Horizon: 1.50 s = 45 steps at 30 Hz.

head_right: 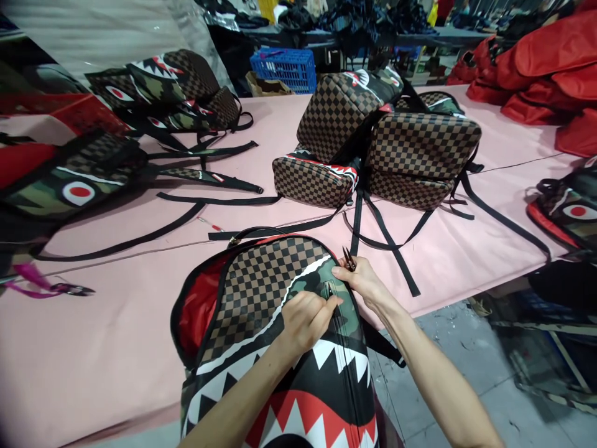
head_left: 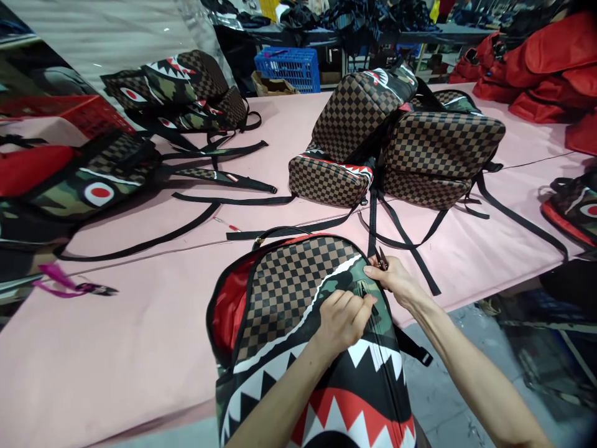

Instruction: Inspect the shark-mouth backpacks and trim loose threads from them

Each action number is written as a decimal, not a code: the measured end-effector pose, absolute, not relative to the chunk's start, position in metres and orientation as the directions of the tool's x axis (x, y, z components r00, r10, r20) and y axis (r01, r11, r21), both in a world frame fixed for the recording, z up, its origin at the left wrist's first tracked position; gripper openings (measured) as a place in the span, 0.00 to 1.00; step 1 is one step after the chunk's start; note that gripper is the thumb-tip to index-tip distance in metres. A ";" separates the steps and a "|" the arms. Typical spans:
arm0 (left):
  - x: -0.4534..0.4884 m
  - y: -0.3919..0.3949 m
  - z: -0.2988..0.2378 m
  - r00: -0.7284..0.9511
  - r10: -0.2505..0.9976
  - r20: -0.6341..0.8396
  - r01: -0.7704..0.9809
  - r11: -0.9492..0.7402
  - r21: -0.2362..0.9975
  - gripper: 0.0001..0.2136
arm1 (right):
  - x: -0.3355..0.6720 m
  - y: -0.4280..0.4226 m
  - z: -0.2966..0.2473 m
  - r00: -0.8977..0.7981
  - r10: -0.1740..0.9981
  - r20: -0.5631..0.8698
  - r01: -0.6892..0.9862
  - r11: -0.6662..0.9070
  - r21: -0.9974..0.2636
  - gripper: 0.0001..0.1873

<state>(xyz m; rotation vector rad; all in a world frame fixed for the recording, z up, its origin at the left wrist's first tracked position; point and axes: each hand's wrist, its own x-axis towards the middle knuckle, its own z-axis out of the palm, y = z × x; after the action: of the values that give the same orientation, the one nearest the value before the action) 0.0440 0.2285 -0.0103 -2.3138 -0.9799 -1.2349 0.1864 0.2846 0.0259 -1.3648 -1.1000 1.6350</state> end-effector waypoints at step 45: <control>0.044 0.221 -0.017 0.027 0.578 0.815 0.614 -0.653 0.443 0.04 | 0.170 0.276 0.015 -0.122 0.795 -0.595 -0.325 -0.598 -0.733 0.17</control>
<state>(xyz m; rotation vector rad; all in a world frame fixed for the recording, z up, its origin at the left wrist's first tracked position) 0.0439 0.2214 -0.0166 -2.2277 -1.2942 -1.7413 0.1701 0.2759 0.0153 -1.3590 -0.5574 1.8190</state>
